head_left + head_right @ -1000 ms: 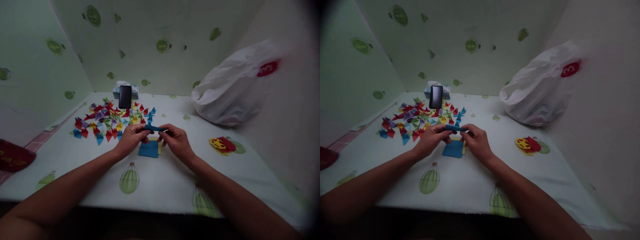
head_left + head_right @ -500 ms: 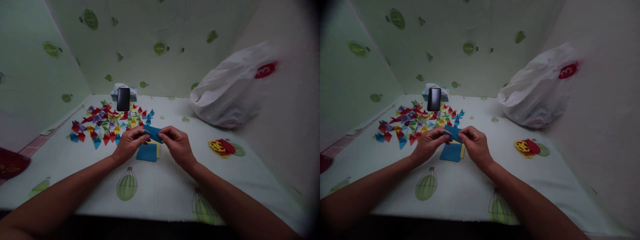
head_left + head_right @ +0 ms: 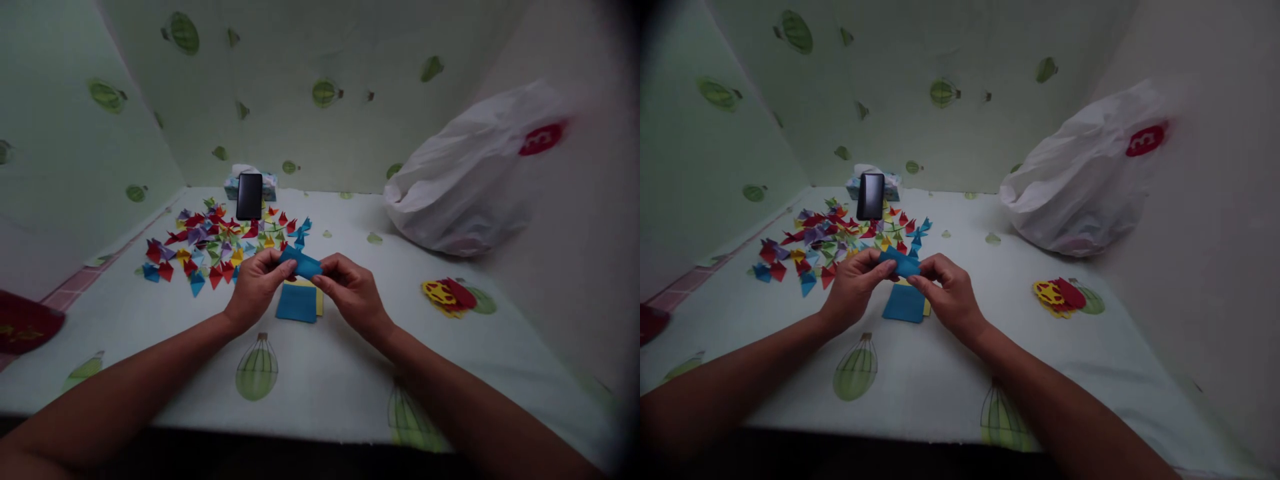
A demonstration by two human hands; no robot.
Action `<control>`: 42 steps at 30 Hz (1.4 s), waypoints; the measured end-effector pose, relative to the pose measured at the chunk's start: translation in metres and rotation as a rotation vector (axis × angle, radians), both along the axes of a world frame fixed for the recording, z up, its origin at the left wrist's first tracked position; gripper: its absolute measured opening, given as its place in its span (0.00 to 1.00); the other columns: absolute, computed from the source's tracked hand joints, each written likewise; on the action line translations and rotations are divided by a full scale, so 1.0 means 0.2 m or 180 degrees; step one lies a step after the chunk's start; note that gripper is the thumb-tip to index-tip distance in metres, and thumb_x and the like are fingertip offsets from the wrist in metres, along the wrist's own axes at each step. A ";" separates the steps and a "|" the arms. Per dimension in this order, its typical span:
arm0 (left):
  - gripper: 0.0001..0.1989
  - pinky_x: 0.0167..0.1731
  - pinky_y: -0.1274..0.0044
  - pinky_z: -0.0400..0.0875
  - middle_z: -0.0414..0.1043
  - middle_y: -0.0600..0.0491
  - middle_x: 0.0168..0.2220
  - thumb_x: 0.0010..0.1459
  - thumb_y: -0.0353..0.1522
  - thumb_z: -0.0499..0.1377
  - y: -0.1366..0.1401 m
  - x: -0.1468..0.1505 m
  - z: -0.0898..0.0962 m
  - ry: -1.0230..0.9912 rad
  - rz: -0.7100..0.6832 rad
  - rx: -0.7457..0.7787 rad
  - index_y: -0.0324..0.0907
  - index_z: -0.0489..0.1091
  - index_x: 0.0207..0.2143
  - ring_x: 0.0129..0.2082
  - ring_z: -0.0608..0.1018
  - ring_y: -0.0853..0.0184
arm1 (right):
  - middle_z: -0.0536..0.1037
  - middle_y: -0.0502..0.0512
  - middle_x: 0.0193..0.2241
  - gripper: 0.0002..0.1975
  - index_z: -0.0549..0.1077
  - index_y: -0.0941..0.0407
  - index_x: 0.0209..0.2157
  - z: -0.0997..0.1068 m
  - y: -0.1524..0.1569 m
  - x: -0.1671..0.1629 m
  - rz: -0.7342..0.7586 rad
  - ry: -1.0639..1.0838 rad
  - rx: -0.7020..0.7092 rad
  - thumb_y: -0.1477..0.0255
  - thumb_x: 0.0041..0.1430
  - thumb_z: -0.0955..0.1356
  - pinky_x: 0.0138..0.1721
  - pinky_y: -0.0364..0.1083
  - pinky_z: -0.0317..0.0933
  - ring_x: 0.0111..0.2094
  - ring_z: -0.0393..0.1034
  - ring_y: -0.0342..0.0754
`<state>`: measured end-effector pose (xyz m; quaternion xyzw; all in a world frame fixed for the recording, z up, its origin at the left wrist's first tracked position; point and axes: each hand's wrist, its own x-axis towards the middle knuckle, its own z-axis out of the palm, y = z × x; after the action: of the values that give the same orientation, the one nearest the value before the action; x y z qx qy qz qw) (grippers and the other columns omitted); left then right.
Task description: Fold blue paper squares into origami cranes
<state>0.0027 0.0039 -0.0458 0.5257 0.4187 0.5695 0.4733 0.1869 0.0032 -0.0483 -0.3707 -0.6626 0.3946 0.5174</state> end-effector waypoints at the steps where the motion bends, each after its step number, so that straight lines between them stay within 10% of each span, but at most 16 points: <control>1: 0.11 0.30 0.78 0.73 0.75 0.56 0.24 0.51 0.36 0.69 0.00 0.00 0.00 0.0024 0.0012 0.0022 0.39 0.73 0.27 0.26 0.77 0.71 | 0.71 0.49 0.26 0.09 0.71 0.56 0.27 -0.01 0.00 0.00 -0.0046 -0.0028 0.0003 0.68 0.56 0.72 0.31 0.44 0.59 0.28 0.63 0.43; 42: 0.14 0.28 0.78 0.71 0.72 0.57 0.22 0.52 0.35 0.69 -0.03 0.01 0.01 0.0266 0.0227 0.0266 0.41 0.66 0.24 0.23 0.75 0.71 | 0.67 0.48 0.25 0.12 0.64 0.54 0.25 0.03 -0.06 -0.01 -0.0394 -0.0091 0.0298 0.71 0.62 0.68 0.28 0.44 0.57 0.27 0.60 0.43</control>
<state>0.0047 -0.0028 -0.0445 0.5531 0.4325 0.5805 0.4125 0.1839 -0.0084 -0.0427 -0.3920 -0.6635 0.3251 0.5481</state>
